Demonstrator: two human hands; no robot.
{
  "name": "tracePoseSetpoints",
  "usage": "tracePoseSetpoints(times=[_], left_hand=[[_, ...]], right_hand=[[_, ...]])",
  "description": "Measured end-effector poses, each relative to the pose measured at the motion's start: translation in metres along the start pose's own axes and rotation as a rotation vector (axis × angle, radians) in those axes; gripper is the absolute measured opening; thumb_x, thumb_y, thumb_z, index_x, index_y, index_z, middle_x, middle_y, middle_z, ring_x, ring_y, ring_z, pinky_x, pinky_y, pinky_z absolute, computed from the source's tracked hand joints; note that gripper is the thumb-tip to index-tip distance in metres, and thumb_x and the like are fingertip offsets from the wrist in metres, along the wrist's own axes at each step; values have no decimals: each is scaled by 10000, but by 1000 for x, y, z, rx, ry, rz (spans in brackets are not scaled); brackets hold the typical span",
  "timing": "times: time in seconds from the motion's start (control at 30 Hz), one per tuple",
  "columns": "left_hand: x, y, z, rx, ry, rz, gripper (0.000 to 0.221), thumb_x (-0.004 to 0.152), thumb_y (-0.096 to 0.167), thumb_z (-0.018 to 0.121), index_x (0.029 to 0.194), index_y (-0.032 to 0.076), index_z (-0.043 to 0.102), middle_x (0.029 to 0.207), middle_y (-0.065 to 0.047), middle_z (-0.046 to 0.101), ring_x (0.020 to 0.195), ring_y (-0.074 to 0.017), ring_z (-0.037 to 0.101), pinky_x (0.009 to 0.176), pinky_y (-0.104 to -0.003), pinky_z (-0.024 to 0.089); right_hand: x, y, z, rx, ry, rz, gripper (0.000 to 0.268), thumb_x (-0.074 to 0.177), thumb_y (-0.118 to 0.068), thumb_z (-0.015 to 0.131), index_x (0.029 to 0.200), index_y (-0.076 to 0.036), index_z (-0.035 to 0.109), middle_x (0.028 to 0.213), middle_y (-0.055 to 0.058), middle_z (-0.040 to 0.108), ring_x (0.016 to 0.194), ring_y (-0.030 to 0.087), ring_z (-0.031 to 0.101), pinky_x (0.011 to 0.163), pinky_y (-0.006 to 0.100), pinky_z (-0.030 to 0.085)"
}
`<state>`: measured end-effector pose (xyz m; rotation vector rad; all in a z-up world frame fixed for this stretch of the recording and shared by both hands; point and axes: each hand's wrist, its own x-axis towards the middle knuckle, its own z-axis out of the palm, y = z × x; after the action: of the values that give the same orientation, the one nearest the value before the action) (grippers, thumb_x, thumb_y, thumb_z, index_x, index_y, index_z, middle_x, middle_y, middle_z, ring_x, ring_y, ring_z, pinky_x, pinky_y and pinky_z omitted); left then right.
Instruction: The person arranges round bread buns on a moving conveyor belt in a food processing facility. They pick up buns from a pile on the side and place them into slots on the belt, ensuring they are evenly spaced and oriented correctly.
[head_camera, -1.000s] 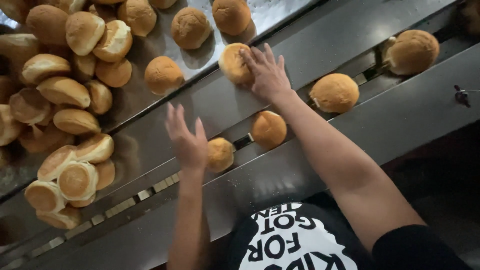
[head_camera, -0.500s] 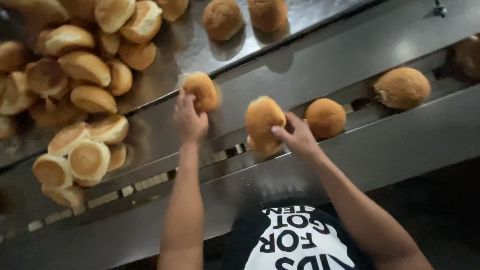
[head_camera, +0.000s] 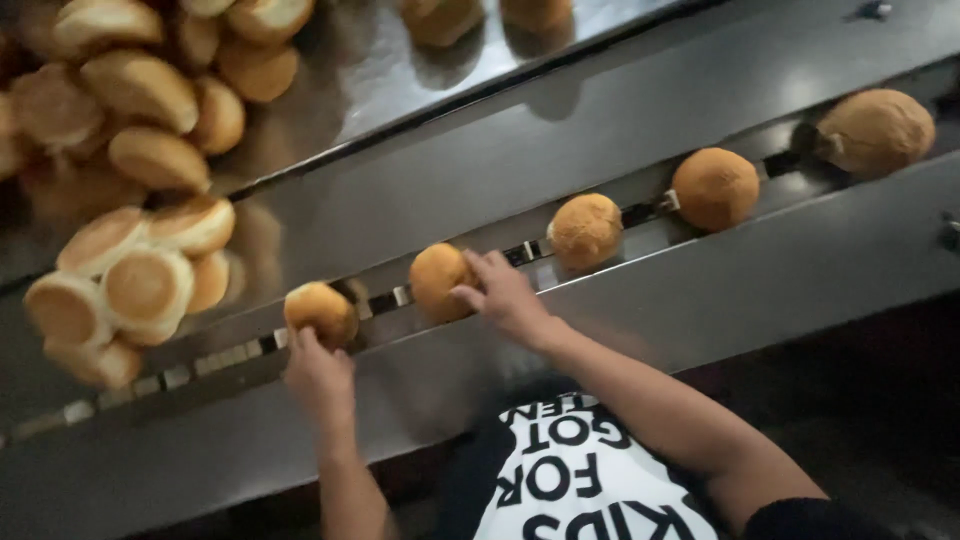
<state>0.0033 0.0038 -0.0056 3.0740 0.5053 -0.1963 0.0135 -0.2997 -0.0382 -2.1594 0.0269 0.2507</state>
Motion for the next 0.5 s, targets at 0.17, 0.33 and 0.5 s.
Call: tracePoseSetpoints(times=[0.17, 0.33, 0.5], left_hand=[[12, 52, -58, 194, -401, -2, 333, 966, 459, 570, 1034, 161, 701, 1078, -120, 721, 1007, -356, 702, 806, -467, 519], [27, 140, -121, 263, -432, 0, 605, 962, 582, 528, 1296, 103, 687, 1225, -240, 721, 1143, -456, 673, 931, -533, 521], [103, 248, -107, -439, 249, 881, 528, 999, 230, 712, 1413, -36, 522, 1495, -293, 484, 1363, -467, 459, 1151, -546, 345]], right_hand=[[-1, -5, -37, 104, -180, 31, 457, 988, -376, 569, 1314, -58, 533, 1216, 171, 597, 1111, 347, 592, 940, 449, 452], [-34, 12, -70, 26, -22, -1, 557, 1031, -273, 528, 1500, 9, 429, 1494, 200, 492, 1314, 360, 537, 1042, 505, 455], [-73, 58, -69, 65, 410, -204, 283, 994, -139, 600, 1234, -2, 660, 1146, 159, 716, 1002, 294, 705, 866, 381, 563]])
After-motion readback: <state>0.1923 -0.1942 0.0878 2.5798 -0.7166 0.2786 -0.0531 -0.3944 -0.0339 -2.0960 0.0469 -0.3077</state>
